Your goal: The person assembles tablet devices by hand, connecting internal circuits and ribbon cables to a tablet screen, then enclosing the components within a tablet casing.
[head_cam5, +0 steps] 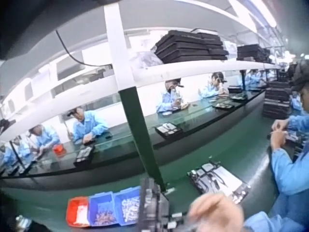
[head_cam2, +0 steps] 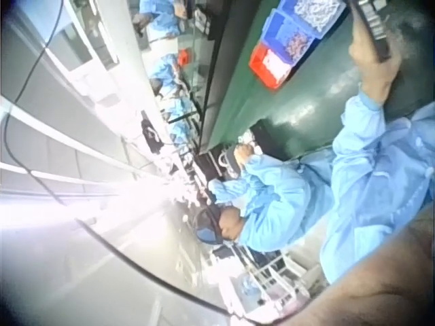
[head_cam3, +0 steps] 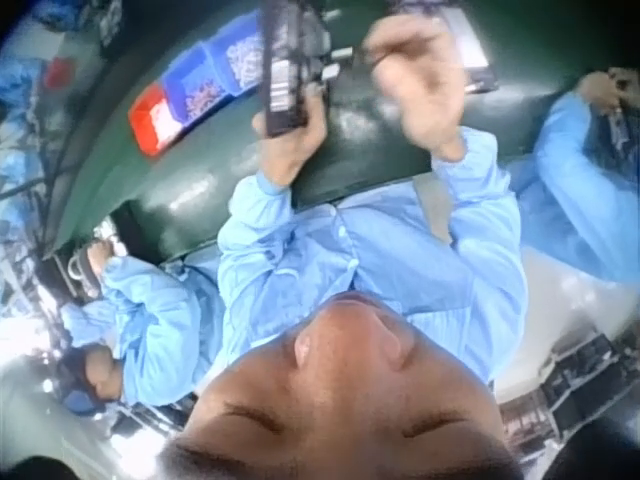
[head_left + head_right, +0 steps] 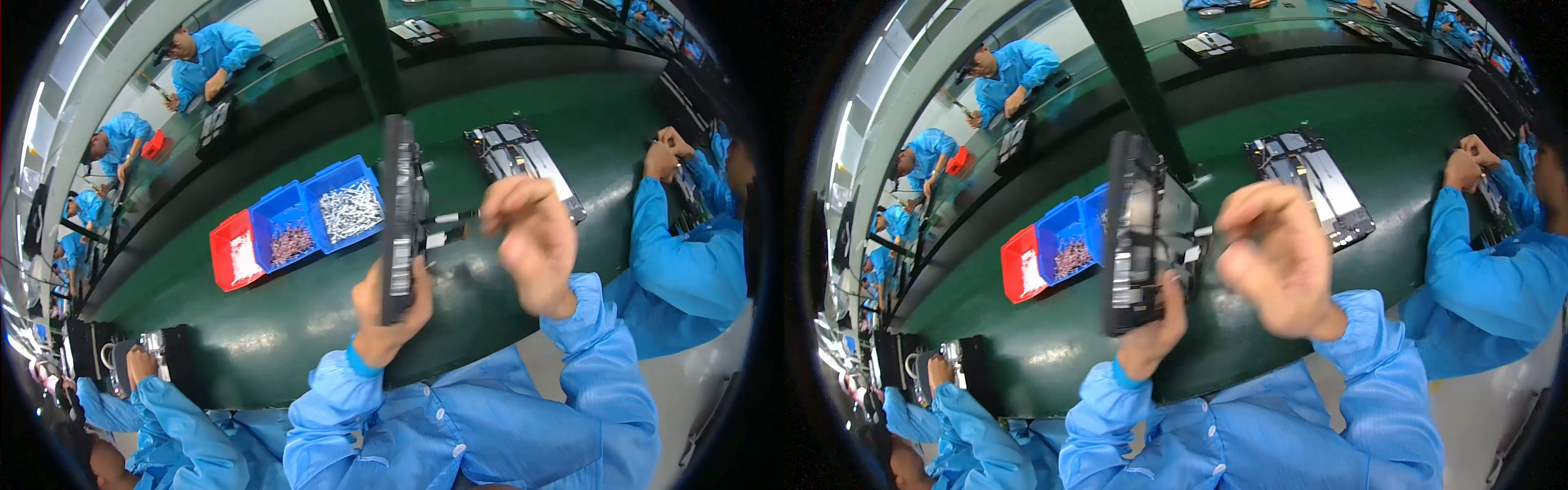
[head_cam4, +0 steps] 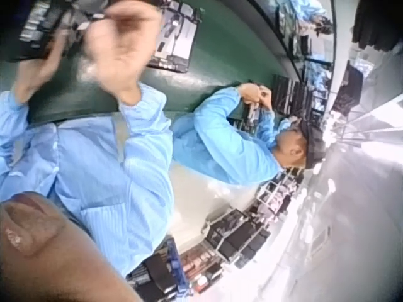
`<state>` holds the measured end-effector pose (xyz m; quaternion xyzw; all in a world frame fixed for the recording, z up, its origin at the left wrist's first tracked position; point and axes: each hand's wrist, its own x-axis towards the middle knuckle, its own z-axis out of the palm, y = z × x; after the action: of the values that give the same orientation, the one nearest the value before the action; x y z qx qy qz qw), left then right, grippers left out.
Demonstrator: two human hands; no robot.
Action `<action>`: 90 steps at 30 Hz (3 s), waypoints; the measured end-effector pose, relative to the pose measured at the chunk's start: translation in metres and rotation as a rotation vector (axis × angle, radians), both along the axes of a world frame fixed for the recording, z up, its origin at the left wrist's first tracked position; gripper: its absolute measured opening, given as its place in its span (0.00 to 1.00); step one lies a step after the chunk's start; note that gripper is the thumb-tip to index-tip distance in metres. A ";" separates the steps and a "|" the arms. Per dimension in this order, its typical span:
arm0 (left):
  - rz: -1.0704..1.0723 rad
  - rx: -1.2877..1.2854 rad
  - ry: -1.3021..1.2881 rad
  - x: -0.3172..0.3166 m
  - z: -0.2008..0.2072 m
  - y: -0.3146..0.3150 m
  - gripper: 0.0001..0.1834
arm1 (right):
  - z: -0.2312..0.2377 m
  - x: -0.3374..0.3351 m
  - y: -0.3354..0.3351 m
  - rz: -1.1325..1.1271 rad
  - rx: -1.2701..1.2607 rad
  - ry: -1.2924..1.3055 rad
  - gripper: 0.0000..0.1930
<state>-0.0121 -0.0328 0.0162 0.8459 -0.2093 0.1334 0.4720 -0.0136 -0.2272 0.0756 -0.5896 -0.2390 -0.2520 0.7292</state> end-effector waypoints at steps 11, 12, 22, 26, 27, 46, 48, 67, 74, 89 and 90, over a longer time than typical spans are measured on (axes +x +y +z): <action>-0.361 -0.727 0.964 0.013 0.021 -0.002 0.23 | -0.054 -0.055 -0.086 -0.001 -0.069 0.944 0.18; -0.397 -0.618 0.925 0.016 0.010 -0.003 0.28 | -0.056 -0.053 -0.092 -0.060 -0.030 0.904 0.16; -0.164 -0.289 0.807 0.015 -0.025 0.024 0.36 | -0.077 -0.005 -0.193 -0.361 -0.135 0.912 0.17; -0.141 -0.279 0.810 0.014 -0.029 0.043 0.29 | -0.072 -0.006 -0.182 -0.696 -0.338 0.854 0.21; -0.126 -0.288 0.832 0.011 -0.028 0.048 0.25 | -0.076 -0.011 -0.177 -0.733 -0.407 0.833 0.24; -0.189 -0.313 0.860 0.004 -0.034 0.058 0.16 | -0.111 0.218 -0.099 -0.709 -0.299 0.781 0.28; -0.208 -0.353 0.853 0.003 -0.033 0.057 0.16 | -0.107 0.234 -0.092 -0.821 -0.353 0.824 0.28; 0.524 0.328 -0.211 0.063 -0.004 0.130 0.05 | -0.122 0.114 -0.035 -0.155 -0.412 0.605 0.08; 0.371 0.500 -0.365 0.102 -0.011 0.123 0.10 | -0.122 0.112 -0.032 -0.155 -0.420 0.598 0.07; 0.512 -0.031 -0.273 0.097 -0.015 0.131 0.05 | -0.106 0.099 -0.015 -0.140 -0.294 0.588 0.07; 0.506 -0.032 -0.273 0.099 -0.015 0.131 0.05 | -0.105 0.096 -0.011 -0.114 -0.278 0.562 0.07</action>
<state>0.0864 0.0985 0.0010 0.8380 -0.0508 0.3628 0.4045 0.0827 -0.2384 -0.0295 -0.7427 -0.0270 -0.0847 0.6637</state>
